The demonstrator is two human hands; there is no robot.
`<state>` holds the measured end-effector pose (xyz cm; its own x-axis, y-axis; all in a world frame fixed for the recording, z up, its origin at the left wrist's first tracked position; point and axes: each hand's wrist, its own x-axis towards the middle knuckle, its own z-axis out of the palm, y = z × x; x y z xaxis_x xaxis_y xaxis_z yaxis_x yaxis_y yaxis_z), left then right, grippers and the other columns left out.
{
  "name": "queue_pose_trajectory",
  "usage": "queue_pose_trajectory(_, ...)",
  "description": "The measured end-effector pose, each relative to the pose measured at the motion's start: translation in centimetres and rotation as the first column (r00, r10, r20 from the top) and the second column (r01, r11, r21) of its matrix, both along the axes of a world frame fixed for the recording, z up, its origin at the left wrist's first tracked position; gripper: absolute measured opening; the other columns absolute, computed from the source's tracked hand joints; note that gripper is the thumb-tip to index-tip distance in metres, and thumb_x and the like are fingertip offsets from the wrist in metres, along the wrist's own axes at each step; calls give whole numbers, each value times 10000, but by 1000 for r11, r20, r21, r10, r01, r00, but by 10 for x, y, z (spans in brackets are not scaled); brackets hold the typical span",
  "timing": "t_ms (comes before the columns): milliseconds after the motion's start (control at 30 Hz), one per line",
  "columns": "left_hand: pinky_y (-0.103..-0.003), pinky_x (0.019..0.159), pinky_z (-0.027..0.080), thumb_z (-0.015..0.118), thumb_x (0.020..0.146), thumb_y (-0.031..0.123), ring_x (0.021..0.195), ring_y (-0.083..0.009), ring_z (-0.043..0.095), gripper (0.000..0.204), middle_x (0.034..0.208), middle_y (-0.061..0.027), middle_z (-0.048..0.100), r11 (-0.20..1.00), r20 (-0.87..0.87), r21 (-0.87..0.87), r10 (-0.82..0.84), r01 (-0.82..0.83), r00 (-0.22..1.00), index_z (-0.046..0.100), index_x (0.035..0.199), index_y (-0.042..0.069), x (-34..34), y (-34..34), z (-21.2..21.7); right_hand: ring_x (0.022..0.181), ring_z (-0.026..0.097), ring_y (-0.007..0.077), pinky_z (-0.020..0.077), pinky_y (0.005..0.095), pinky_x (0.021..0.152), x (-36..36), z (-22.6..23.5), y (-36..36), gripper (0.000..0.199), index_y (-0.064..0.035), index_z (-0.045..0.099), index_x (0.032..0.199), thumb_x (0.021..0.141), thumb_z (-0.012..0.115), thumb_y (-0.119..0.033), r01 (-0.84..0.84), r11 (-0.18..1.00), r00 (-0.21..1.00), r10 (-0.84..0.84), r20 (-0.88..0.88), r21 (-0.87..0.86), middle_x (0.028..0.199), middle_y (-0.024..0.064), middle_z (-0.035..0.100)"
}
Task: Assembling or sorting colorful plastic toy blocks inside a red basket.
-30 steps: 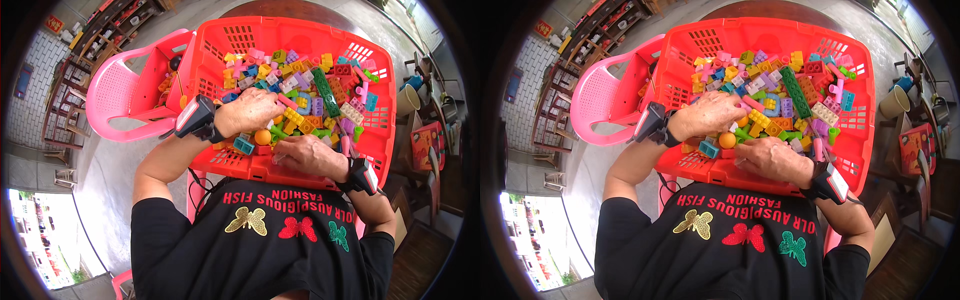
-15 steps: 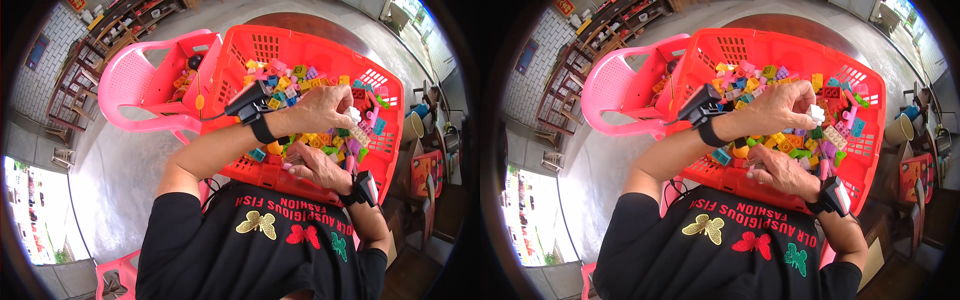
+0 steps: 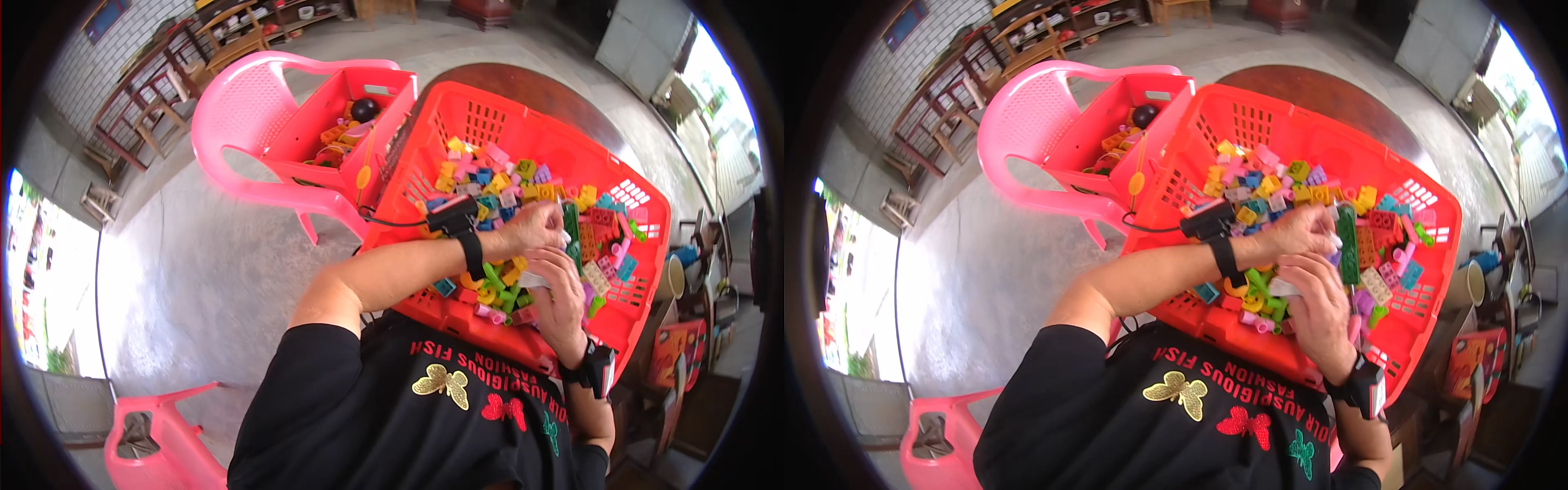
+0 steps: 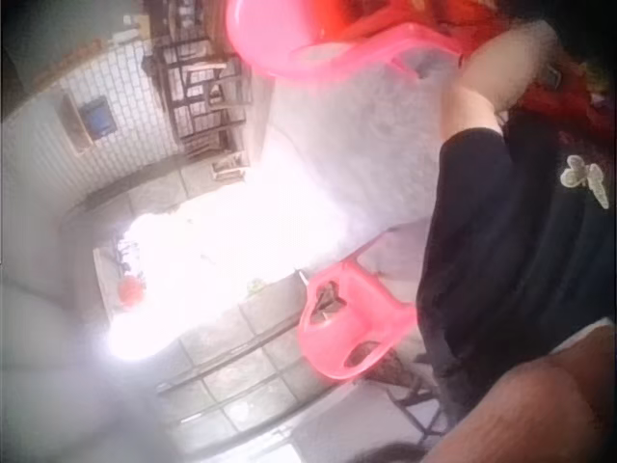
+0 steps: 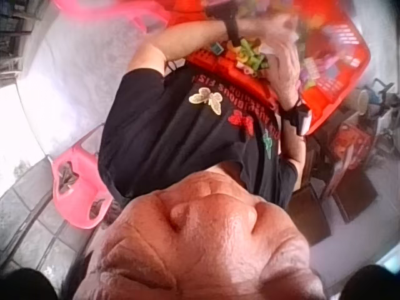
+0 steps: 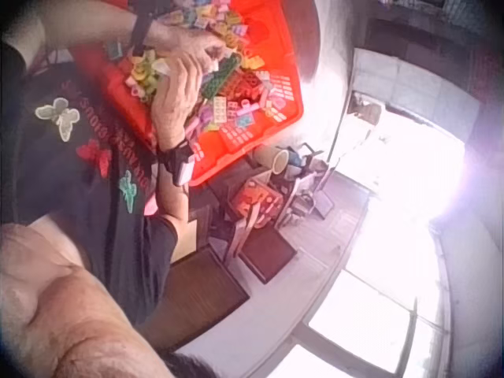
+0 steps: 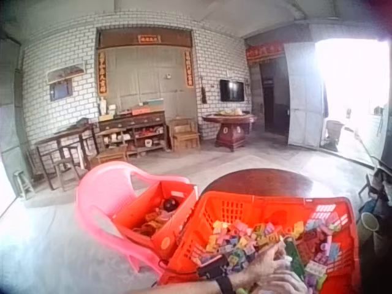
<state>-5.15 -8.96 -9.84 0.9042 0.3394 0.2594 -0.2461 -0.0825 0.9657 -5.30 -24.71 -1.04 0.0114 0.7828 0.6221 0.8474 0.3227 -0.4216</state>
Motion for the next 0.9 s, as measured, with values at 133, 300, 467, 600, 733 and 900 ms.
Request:
queue_pose_trajectory(133,-290,729,471,626,799,218,873,-144,579,267,904,-57,597,995,-42,-40,-95,93,995,542,989,49,2,-9,-6,1095,542,335,429,397,927,14,13,1,323,-3,576,1030,715,560,67,112,994,986,-112,127,15,1077,137,602)
queue_pose_trajectory(300,-345,710,504,654,754,276,804,-249,638,282,804,-133,633,848,143,530,-54,-30,988,600,895,39,-14,-7,6,1067,556,324,435,398,909,27,33,16,327,-8,569,1060,746,506,62,174,976,935,-123,331,-129,1088,137,597)
queue_pose_trajectory(467,-414,781,499,664,714,340,913,-309,623,384,935,-175,635,576,-279,810,212,111,937,636,984,69,-56,32,101,984,591,281,459,335,849,46,18,31,326,-18,554,1088,780,479,59,213,949,963,-244,-114,-233,1065,145,599)
queue_pose_trajectory(600,-407,780,491,653,756,352,918,-322,617,419,978,-175,631,562,31,751,495,-347,868,608,1067,74,-101,116,117,934,595,272,462,334,801,43,0,30,297,-24,561,1063,780,503,46,204,928,928,-285,-240,-313,1001,131,608)
queue_pose_trajectory(733,-382,805,485,688,752,317,916,-289,619,471,1000,-142,636,212,132,740,885,-639,446,554,1121,56,-198,230,79,880,567,344,451,377,776,34,-10,35,234,-30,568,1005,780,521,14,154,943,983,-178,-55,-294,909,161,582)
queue_pose_trajectory(900,-452,970,385,637,766,337,1170,-308,479,594,1184,-190,546,34,-136,862,977,-506,-166,452,1264,74,-299,294,32,858,584,316,458,361,774,41,-27,32,215,-17,569,989,783,518,18,179,923,968,-228,-110,-341,909,153,589)
